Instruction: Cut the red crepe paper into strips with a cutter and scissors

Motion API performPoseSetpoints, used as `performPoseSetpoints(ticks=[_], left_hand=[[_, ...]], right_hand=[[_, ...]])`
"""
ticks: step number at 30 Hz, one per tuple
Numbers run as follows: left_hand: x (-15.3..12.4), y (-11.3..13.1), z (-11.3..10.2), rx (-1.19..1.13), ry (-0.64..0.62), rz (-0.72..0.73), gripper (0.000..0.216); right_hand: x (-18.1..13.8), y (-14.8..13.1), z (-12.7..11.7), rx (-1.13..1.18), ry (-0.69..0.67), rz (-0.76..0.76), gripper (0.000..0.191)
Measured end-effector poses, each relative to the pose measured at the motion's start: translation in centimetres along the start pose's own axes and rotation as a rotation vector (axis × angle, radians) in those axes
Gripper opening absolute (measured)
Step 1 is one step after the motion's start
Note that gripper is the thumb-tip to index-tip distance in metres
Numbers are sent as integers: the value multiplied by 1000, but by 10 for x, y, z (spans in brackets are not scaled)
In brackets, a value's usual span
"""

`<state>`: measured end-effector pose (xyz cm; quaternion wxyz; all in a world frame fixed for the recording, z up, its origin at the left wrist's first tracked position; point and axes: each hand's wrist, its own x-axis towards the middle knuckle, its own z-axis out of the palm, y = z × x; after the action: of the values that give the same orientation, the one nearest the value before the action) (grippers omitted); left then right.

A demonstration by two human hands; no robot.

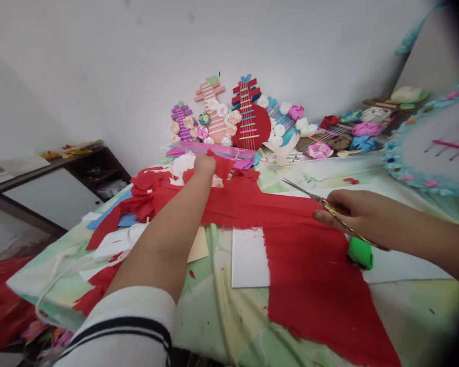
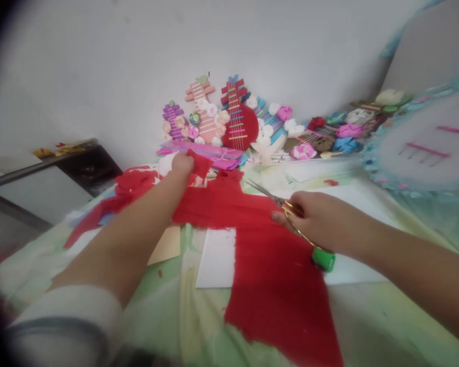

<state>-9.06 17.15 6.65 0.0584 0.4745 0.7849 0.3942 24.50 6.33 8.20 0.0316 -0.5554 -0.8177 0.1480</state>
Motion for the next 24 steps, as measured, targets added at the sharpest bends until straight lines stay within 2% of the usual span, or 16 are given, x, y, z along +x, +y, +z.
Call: performPoseSetpoints(ticks=[5,9,12,15,17,20,24], left_hand=[[-2,-16,17,194,-17,39,30],[-18,-7,15,307,-101,202,31],[-53,8,0,387,-254,414,22],[-106,17,-17,468,-497,631,14],[-140,17,-22,528,-594,734,14],[-172,11,-18,627,-617,784,17],[-182,2,-8,719,-592,799,17]], right_hand=[[2,-5,2,39,0,-8,48],[9,-10,6,-18,11,-71,47],[16,-8,13,-21,4,-86,47],[22,-6,20,20,16,-106,47],[26,-8,24,53,-5,-99,47],[36,-16,34,111,-58,-83,49],[55,-24,50,203,-56,-103,53]])
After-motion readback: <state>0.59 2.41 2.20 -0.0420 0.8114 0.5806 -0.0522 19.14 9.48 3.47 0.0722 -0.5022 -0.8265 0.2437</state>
